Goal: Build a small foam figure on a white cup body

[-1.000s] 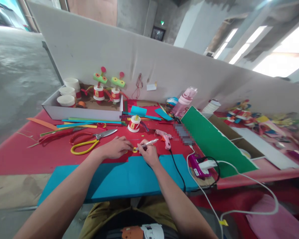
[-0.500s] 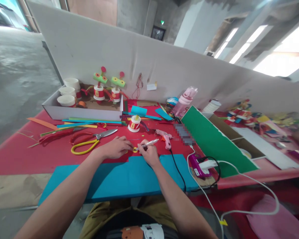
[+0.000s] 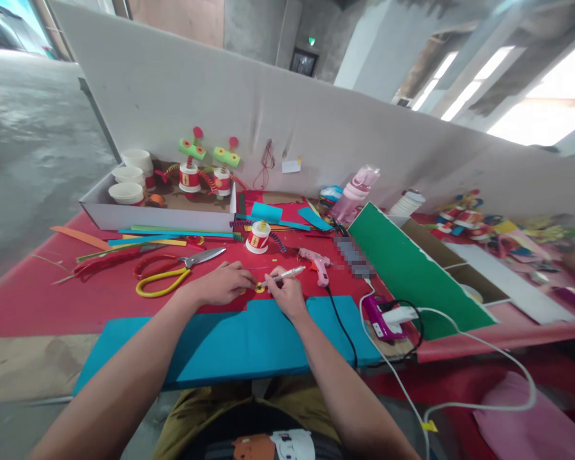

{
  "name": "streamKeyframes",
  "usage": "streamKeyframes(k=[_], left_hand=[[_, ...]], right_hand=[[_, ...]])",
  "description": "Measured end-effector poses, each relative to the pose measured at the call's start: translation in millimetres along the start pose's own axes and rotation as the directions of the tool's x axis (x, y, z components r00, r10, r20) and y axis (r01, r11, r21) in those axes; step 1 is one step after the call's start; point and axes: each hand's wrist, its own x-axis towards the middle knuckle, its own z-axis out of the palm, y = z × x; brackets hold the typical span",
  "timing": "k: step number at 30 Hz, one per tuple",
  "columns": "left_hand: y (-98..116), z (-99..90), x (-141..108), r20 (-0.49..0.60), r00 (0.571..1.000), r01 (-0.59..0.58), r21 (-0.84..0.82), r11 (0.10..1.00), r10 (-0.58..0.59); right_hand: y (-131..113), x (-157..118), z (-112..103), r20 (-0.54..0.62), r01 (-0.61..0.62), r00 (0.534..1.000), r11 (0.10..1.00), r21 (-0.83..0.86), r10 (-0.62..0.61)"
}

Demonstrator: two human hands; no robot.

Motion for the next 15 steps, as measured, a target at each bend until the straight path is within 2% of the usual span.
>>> streamKeyframes(k=[6, 13, 15], left_hand=[[-2, 1.4, 0, -0.007, 1.0, -0.007, 0.007, 1.0, 0.007], [-4, -2.4, 0, -0.03, 0.999, -0.029, -0.044, 0.999, 0.028], [-7, -7.6, -2, -0.063, 0.998, -0.018, -0.079, 0.997, 0.013]], right_hand=[[2, 1, 1, 0.004, 0.012, 1.0, 1.0, 0.012, -0.012], [9, -3, -5, -0.097, -0.094, 0.988, 0.973, 0.212, 0.117], [9, -11, -8, -0.095, -0.086, 0.99, 0.978, 0.192, 0.105]])
